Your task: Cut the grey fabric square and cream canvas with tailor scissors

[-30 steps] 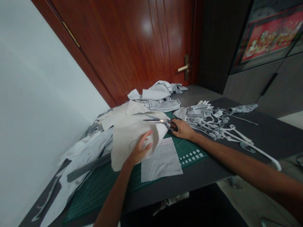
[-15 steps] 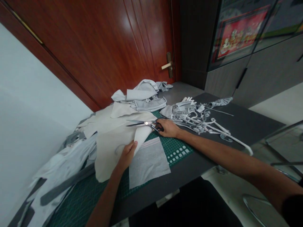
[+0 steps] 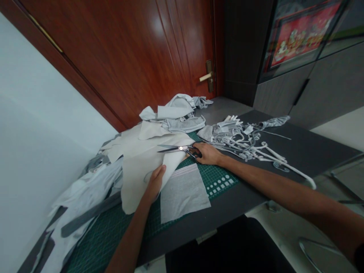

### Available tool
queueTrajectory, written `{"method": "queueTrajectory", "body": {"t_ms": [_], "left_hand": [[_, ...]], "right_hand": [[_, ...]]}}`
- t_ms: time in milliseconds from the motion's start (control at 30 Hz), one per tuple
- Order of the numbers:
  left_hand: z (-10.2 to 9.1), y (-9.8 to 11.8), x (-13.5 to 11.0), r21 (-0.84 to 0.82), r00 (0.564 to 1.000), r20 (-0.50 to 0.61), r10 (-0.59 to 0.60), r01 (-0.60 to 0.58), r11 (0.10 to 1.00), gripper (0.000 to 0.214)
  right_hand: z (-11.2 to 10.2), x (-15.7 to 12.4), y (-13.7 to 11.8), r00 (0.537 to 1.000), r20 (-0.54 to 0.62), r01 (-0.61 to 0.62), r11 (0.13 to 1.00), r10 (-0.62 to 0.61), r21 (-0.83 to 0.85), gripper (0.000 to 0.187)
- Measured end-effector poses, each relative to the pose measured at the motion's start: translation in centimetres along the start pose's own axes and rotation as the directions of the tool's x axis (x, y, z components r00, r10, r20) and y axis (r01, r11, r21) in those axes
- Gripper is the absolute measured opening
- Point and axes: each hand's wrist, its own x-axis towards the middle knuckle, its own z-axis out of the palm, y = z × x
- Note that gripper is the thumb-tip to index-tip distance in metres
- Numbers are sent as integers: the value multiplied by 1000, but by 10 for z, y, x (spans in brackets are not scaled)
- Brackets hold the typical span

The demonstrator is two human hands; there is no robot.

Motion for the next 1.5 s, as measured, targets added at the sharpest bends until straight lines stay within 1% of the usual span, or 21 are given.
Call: {"method": "queueTrajectory", "body": {"t_ms": [133,300,400,533,600,833,1000,1200,1300,1500], "left_hand": [[0,-1,0,-59,998,-9,-59,59,997,48],[-2,-6,2,-158,995,42,-94,100,982,50],[-4,-11,6,-216,989,81,-121,136,967,57],[-6,-15,11,-280,983,102,-150,173,944,62],[-7,-14,11,-303,980,110,-163,189,934,59],[-10,-10,9,-356,971,135,-197,233,905,39],[-11,-11,11,-397,960,190,-207,268,878,40],[-12,-11,14,-420,951,234,-202,286,861,42],[-12,-14,16,-418,951,244,-192,281,864,47],[-13,-28,19,-372,965,212,-157,228,900,63]], "right_hand": [[1,-1,1,1000,19,13,1000,-13,-13,22],[3,-2,2,998,52,45,999,-44,-28,20],[4,-2,4,996,71,56,998,-54,-35,23],[3,-2,6,993,98,71,997,-68,-30,28],[3,-2,5,991,106,79,997,-76,-24,27],[5,-2,6,989,117,95,995,-94,-7,23],[7,-1,10,988,125,96,995,-95,-3,22],[8,0,11,987,129,94,996,-92,-5,22],[7,0,13,987,134,87,996,-85,-6,21],[6,2,16,987,143,79,997,-76,-15,23]]}}
